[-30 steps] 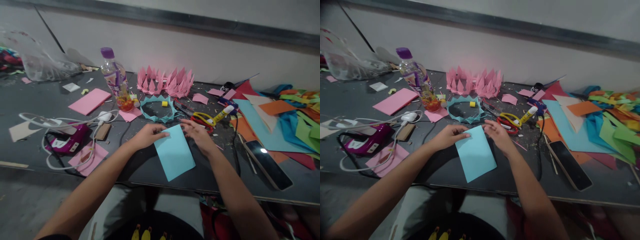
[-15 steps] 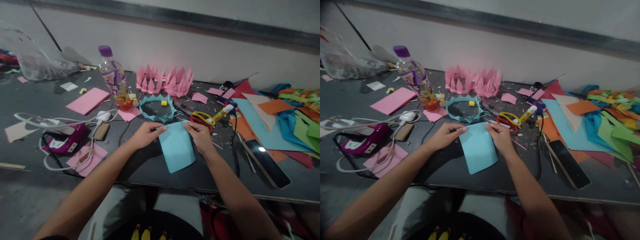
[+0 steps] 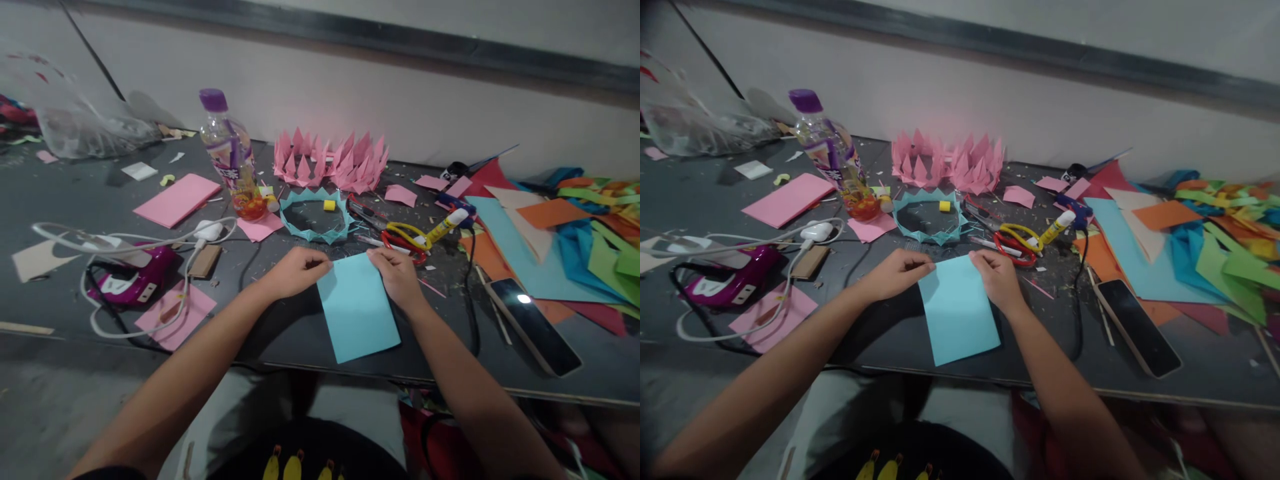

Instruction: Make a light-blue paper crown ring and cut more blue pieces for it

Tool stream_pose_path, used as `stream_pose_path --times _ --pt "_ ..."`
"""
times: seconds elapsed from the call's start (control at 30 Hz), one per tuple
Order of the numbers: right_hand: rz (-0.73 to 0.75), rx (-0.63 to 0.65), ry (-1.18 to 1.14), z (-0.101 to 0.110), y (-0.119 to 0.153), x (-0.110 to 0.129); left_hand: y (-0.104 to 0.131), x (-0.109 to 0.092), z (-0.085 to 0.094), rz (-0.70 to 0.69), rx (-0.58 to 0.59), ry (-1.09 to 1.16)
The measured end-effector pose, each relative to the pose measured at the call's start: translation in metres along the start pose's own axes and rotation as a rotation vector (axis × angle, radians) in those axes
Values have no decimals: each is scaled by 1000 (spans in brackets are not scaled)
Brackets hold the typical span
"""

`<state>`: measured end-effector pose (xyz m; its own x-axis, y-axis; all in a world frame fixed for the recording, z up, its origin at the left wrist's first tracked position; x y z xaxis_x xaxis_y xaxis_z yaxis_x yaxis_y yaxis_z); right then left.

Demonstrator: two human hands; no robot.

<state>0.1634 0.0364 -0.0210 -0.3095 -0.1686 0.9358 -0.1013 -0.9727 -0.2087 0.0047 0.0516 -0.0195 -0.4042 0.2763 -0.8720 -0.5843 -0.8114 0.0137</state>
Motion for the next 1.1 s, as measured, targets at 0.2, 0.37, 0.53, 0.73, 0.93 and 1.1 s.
stream_pose_path --times 0.2,0.37,0.53,0.73,0.93,1.1 --pt "23 192 129 -28 10 2 0 -7 -7 -67 -60 -254" --pt "21 256 105 -39 14 -3 0 -13 -15 -123 -67 -293" --pt "-25 295 90 -38 14 -4 0 -11 -2 -120 -135 -201" --pt "42 321 149 -38 15 5 1 -8 7 -69 -150 -269" --pt "109 438 162 -53 22 9 2 -9 -3 -43 -113 -284" --pt "71 456 130 -55 22 8 1 -10 0 -68 -156 -192"
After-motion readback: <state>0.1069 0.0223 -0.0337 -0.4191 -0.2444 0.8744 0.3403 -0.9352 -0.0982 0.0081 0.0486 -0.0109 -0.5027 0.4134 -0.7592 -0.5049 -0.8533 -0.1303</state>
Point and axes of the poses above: each hand's wrist, its own y-axis away from the middle knuckle, its own z-axis out of the back of the hand, x = y × z, the point moved 9 cm from there along -y, towards the middle knuckle, and after that the axes turned 5 degrees about z, right-handed, at the moved point
